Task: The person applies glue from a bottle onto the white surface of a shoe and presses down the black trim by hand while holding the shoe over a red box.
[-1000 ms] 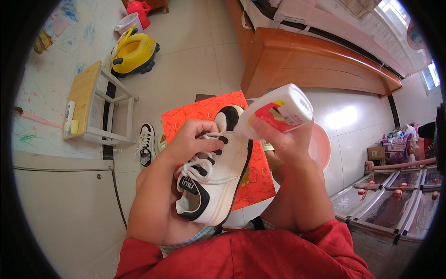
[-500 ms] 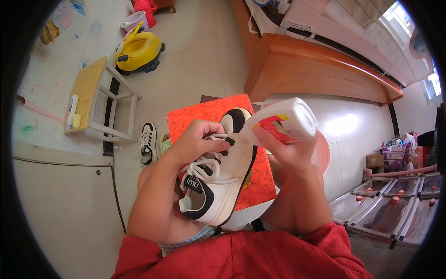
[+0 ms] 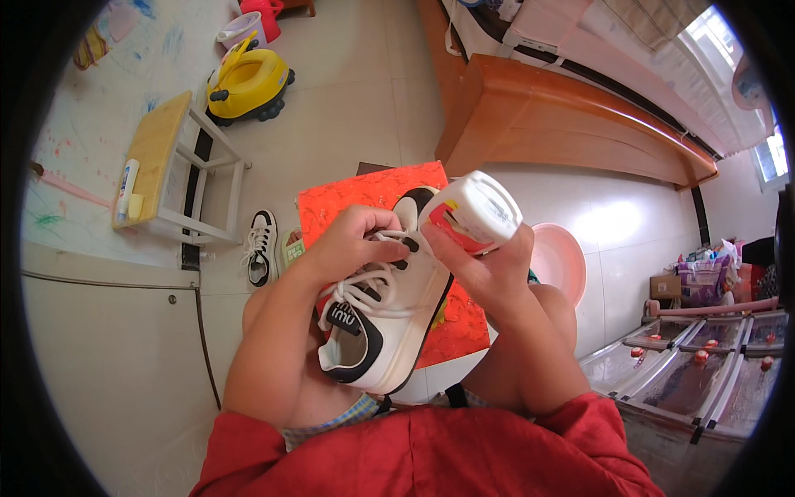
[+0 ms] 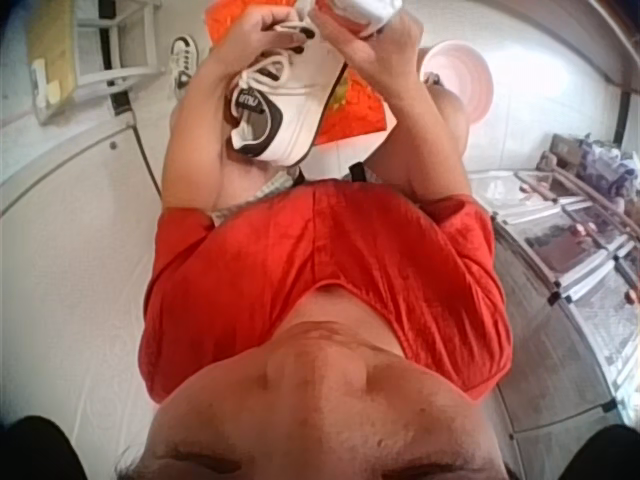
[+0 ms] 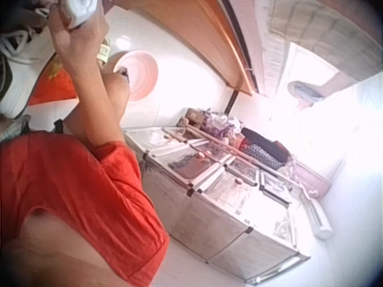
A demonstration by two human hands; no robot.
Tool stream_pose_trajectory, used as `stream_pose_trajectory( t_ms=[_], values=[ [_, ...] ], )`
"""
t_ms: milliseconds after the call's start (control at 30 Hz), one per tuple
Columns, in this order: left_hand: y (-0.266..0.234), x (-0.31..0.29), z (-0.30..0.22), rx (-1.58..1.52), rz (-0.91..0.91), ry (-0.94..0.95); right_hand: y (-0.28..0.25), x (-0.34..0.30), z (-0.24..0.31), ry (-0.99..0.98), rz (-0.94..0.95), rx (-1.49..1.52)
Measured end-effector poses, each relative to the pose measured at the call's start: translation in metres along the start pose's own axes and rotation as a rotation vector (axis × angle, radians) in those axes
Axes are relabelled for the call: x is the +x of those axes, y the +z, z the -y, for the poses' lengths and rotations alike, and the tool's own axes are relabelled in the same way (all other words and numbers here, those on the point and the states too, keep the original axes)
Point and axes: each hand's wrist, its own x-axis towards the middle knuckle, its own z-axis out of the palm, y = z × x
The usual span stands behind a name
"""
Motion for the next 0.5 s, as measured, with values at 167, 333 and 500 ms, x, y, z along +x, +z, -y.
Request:
stream_pose_trajectory(
  t_ms=[167, 333, 500],
  values=[
    [-0.005, -0.004, -0.007, 0.065, 0.035, -0.014, -0.004, 0.003, 0.006, -0.087, -0.101, 0.016],
    [-0.002, -0.003, -0.004, 0.019, 0.014, -0.022, -0.001, 0.003, 0.002, 0.036, 0.044, 0.014],
    [-0.006, -0.004, -0.005, 0.041, 0.040, 0.026, -0.008, 0.003, 0.003, -0.166, -0.107, 0.004]
  ],
)
